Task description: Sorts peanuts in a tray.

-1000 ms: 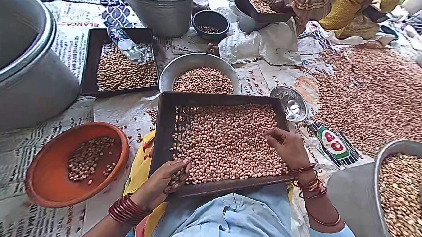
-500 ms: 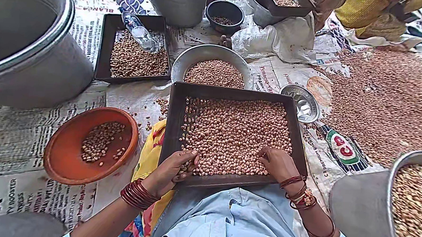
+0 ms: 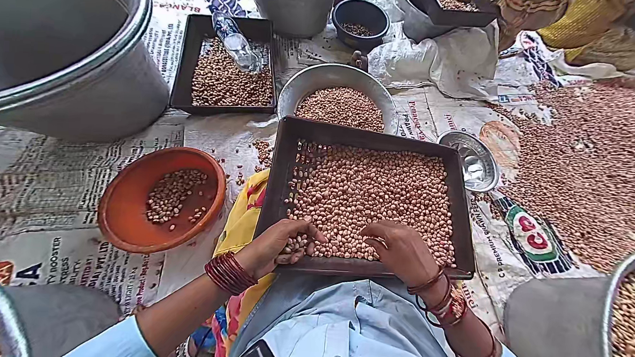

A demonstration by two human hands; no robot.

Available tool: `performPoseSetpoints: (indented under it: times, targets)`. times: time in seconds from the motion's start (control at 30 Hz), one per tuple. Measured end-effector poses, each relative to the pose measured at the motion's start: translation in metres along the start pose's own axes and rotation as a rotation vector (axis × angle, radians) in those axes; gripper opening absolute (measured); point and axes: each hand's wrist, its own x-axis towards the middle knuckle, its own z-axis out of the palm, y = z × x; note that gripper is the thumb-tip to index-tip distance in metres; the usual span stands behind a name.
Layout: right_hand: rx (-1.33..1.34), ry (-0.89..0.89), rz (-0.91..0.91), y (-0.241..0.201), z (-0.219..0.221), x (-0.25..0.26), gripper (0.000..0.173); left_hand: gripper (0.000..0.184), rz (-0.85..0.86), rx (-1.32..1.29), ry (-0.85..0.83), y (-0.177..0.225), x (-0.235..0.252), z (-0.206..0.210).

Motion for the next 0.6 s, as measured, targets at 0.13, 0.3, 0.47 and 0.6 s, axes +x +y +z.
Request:
performPoseSetpoints:
  times: [0.13,0.3,0.47,0.6]
  targets:
    - [-0.196,-0.112,0.047,0.011,0.02,0.002,0.011,0.046,0.022,-0.007,-0.012,-0.001,0.0,-0.002]
    - [-0.186,-0.221,0.092,0.007,0.011,0.009,0.016,0.046,0.017,-0.018,0.017,0.0,0.0,0.0]
    - [0.276,0.082,-0.156,-0.019,0.007,0.019,0.016,0.054,-0.006,-0.043,0.045,0.001,-0.001,0.002]
    - [-0.102,-0.038,-0.069,-0.02,0.024,0.028,0.014,0.048,0.029,-0.088,0.046,0.002,-0.002,0.0]
